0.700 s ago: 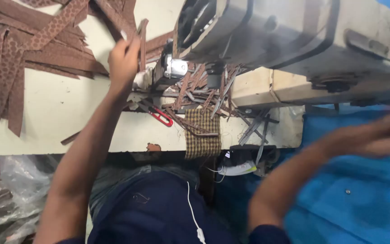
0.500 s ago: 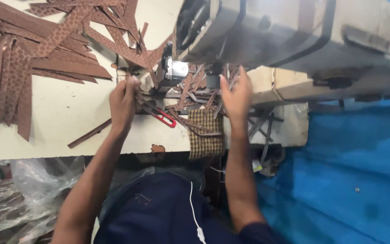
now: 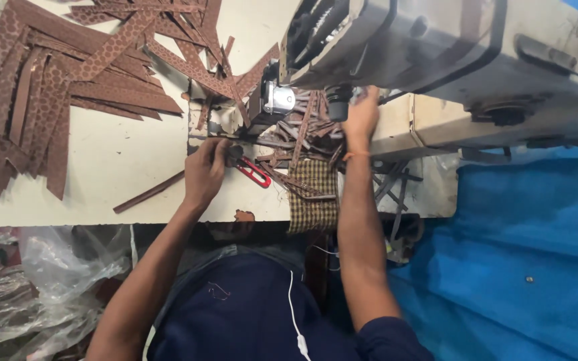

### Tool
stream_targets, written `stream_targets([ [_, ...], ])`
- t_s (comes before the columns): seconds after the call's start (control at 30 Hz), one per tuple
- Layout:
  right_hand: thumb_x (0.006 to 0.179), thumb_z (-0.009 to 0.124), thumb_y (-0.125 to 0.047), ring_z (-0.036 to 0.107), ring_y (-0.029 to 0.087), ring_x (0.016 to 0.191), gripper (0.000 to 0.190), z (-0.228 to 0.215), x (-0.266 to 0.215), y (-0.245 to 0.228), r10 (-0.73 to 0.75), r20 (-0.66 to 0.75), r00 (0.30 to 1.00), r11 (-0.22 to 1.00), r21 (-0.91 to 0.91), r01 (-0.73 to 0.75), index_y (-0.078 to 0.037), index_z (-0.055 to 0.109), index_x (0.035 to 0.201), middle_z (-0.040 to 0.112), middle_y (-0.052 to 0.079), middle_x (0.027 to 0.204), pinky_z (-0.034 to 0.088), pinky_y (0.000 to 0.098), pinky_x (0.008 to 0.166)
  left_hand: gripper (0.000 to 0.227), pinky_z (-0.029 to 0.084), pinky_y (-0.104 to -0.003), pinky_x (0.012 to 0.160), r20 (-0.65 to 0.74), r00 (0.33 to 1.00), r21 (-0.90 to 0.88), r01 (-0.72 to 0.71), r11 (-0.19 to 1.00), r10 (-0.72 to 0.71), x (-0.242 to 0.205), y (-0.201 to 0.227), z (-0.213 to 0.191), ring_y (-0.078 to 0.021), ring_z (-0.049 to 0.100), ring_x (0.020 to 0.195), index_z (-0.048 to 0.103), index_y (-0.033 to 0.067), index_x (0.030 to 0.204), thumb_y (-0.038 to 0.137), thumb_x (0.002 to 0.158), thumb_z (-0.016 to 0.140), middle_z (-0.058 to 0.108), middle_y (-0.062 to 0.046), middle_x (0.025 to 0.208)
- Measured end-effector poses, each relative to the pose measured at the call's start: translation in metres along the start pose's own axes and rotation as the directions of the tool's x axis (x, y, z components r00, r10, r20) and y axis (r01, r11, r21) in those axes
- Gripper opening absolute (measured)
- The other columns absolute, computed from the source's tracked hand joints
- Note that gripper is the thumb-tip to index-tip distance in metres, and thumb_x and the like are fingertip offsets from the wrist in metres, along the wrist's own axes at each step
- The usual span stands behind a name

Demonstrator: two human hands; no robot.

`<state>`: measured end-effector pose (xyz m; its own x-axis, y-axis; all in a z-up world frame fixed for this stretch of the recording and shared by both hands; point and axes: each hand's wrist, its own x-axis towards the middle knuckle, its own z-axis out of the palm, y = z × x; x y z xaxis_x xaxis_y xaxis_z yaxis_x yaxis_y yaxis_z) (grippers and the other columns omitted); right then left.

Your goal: Stitching together pieces of patterned leather straps using a sewing machine.

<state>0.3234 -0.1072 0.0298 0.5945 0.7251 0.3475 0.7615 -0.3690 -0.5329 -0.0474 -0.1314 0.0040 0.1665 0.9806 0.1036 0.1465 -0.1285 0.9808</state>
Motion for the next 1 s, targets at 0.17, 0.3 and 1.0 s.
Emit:
stream_targets([
  [0.17,0.089,0.068,-0.005,0.06,0.027,0.087,0.035,-0.004,0.002,0.039,0.08,0.148,0.986,0.771,0.617,-0.155,0.004,0.056,0.12,0.065,0.012,0.101,0.049,0.0392,0.076,0.017,0.047,-0.032,0.056,0.037,0.999,0.07,0.013,0.997,-0.016,0.0,0.007,-0.003,-0.0157,0.062,0.059,0.069,0.0013,0.109,0.016,0.106,0.062,0.066,-0.01,0.071],
  [0.3,0.109,0.069,-0.008,0.062,0.024,0.097,0.017,0.047,-0.022,0.144,0.004,0.283,0.959,0.991,0.126,-0.042,0.003,0.062,0.119,0.067,0.014,0.106,0.049,0.0343,0.085,0.016,0.048,-0.032,0.056,0.051,0.999,0.092,-0.001,0.996,-0.004,-0.002,0.011,-0.002,-0.0156,0.064,0.059,0.069,0.0019,0.109,0.016,0.106,0.061,0.067,-0.011,0.071],
  [1.0,0.076,0.074,-0.019,0.075,0.03,0.079,0.019,-0.002,-0.042,0.002,0.115,0.125,0.985,0.993,0.018,-0.118,-0.016,0.081,0.094,0.078,0.011,0.085,0.058,0.0406,0.073,0.014,0.049,-0.033,0.055,0.065,0.997,0.117,0.032,0.993,-0.04,-0.007,0.011,-0.001,-0.019,0.066,0.059,0.068,0.0019,0.111,0.013,0.105,0.062,0.069,-0.011,0.074],
])
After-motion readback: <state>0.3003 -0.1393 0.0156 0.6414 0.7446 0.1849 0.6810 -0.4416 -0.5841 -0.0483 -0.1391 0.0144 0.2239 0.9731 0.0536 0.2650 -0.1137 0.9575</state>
